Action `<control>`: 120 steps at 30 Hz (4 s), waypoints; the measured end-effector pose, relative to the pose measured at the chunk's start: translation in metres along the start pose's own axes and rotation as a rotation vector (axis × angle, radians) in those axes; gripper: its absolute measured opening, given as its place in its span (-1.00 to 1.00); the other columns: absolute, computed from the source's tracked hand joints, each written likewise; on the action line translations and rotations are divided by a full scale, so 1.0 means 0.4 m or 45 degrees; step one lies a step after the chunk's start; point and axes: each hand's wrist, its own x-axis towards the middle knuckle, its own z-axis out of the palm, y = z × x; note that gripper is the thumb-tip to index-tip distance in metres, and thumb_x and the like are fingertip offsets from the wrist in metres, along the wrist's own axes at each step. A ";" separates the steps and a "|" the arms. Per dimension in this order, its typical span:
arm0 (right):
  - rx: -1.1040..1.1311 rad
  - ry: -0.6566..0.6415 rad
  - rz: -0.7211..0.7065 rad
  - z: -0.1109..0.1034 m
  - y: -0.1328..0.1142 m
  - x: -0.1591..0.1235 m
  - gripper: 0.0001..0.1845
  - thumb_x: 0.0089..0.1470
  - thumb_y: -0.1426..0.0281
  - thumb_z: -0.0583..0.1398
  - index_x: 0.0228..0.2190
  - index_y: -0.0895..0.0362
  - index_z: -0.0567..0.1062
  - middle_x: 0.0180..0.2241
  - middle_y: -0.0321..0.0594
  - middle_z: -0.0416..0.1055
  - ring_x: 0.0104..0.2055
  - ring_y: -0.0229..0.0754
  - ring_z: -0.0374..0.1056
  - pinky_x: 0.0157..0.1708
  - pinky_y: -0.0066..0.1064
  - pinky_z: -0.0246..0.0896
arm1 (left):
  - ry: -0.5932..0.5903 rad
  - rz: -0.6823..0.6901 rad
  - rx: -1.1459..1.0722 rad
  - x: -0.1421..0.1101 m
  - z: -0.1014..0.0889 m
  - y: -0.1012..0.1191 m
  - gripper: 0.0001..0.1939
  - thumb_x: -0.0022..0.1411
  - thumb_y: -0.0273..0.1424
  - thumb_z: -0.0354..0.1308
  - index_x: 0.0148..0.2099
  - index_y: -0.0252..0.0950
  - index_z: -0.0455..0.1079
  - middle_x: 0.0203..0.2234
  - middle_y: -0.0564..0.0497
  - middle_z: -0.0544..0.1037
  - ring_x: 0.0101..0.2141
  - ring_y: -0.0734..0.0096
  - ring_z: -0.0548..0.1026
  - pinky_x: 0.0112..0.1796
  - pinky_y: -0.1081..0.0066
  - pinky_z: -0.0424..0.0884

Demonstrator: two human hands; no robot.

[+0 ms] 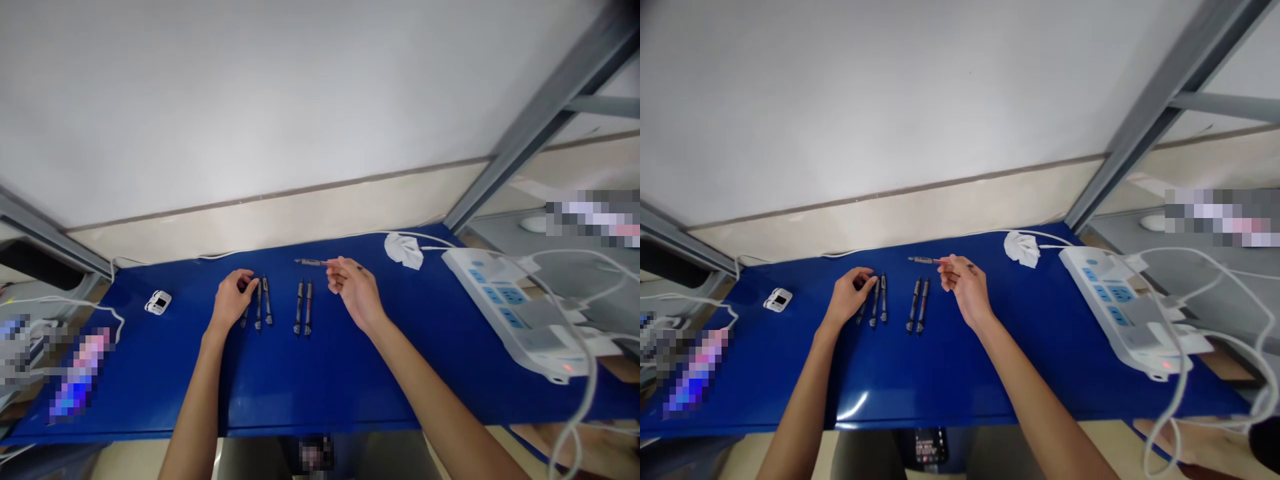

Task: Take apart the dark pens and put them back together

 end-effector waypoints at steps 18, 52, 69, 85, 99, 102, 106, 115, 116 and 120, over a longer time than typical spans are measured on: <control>-1.583 -0.330 -0.595 -0.027 0.041 -0.017 -0.84 0.26 0.28 0.24 -0.11 -0.04 0.49 -0.45 -0.32 0.42 -0.42 -0.13 0.39 -0.33 -0.28 0.22 | 0.026 0.037 0.292 -0.016 -0.017 0.039 -0.91 0.28 -0.26 0.31 -0.17 -0.09 0.58 -0.26 -0.08 0.60 -0.25 0.11 0.52 -0.28 0.29 0.33; -1.695 -0.472 -0.534 -0.015 0.051 -0.030 -0.78 0.42 0.13 0.12 -0.16 -0.04 0.48 -0.34 -0.20 0.56 -0.33 -0.01 0.49 -0.30 -0.26 0.20 | -0.095 -0.497 -1.497 -0.003 0.022 0.105 -0.73 0.21 -0.23 0.44 -0.12 -0.25 0.54 -0.09 -0.19 0.70 -0.02 0.12 0.68 0.05 0.13 0.60; -1.349 -0.769 -0.280 0.071 0.035 -0.020 -0.62 0.47 0.10 0.06 -0.18 0.05 0.55 -0.47 -0.33 0.42 -0.46 -0.22 0.32 -0.40 -0.39 0.14 | -0.356 -0.267 -1.520 -0.030 0.040 0.171 -0.67 0.24 -0.19 0.45 -0.08 -0.24 0.49 0.05 -0.21 0.67 0.12 0.03 0.62 0.16 0.05 0.52; -1.610 -0.625 -0.778 0.026 0.092 -0.018 -0.68 0.50 0.16 0.03 -0.10 0.05 0.50 -0.38 -0.22 0.54 -0.44 -0.18 0.42 -0.39 -0.40 0.19 | -0.396 -0.150 -1.292 -0.040 0.066 0.168 -0.57 0.20 -0.23 0.48 0.06 -0.24 0.54 0.03 -0.17 0.66 0.00 0.15 0.65 -0.02 0.22 0.60; -1.662 -0.697 -0.783 0.029 0.081 -0.021 -0.66 0.52 0.21 -0.04 -0.07 0.04 0.49 -0.26 -0.16 0.58 -0.30 -0.12 0.49 -0.27 -0.35 0.26 | -0.368 -0.139 -1.156 -0.042 0.067 0.172 -0.68 0.25 -0.17 0.42 -0.07 -0.28 0.60 -0.13 -0.16 0.72 -0.13 0.20 0.67 -0.13 0.25 0.62; -1.671 -0.699 -0.795 0.033 0.080 -0.019 -0.66 0.53 0.22 -0.05 -0.06 0.04 0.47 -0.19 -0.13 0.58 -0.24 -0.10 0.51 -0.24 -0.32 0.27 | -0.319 -0.167 -1.119 -0.042 0.070 0.169 -0.67 0.25 -0.13 0.41 -0.12 -0.29 0.59 -0.18 -0.15 0.72 -0.18 0.20 0.68 -0.18 0.27 0.62; -1.663 -0.676 -0.748 0.033 0.082 -0.017 -0.74 0.51 0.18 0.01 -0.08 0.04 0.42 -0.14 -0.12 0.58 -0.22 -0.08 0.53 -0.25 -0.31 0.28 | -0.298 -0.183 -1.103 -0.042 0.075 0.169 -0.67 0.25 -0.12 0.42 -0.16 -0.30 0.58 -0.20 -0.16 0.73 -0.19 0.18 0.69 -0.20 0.27 0.61; -1.764 -0.658 -0.703 0.026 0.081 -0.018 -0.72 0.51 0.15 0.01 0.01 0.03 0.39 -0.21 -0.18 0.60 -0.25 -0.06 0.54 -0.29 -0.32 0.26 | -0.314 -0.171 -1.115 -0.039 0.081 0.160 -0.66 0.23 -0.14 0.43 -0.17 -0.30 0.53 -0.25 -0.13 0.72 -0.21 0.18 0.70 -0.22 0.27 0.61; -1.775 -0.656 -0.729 0.026 0.081 -0.018 -0.70 0.52 0.17 -0.02 0.02 0.03 0.40 -0.16 -0.15 0.60 -0.21 -0.05 0.55 -0.25 -0.31 0.28 | -0.329 -0.169 -1.135 -0.038 0.079 0.159 -0.64 0.20 -0.15 0.46 -0.11 -0.28 0.53 -0.22 -0.13 0.72 -0.19 0.18 0.70 -0.21 0.26 0.61; -1.770 -0.668 -0.780 0.024 0.080 -0.015 -0.67 0.54 0.23 -0.07 0.01 0.03 0.44 -0.07 -0.11 0.58 -0.14 -0.06 0.53 -0.17 -0.29 0.31 | -0.419 -0.132 -1.154 -0.035 0.063 0.166 -0.44 0.14 -0.22 0.51 0.15 -0.19 0.51 -0.03 -0.15 0.70 -0.09 0.15 0.68 -0.15 0.23 0.61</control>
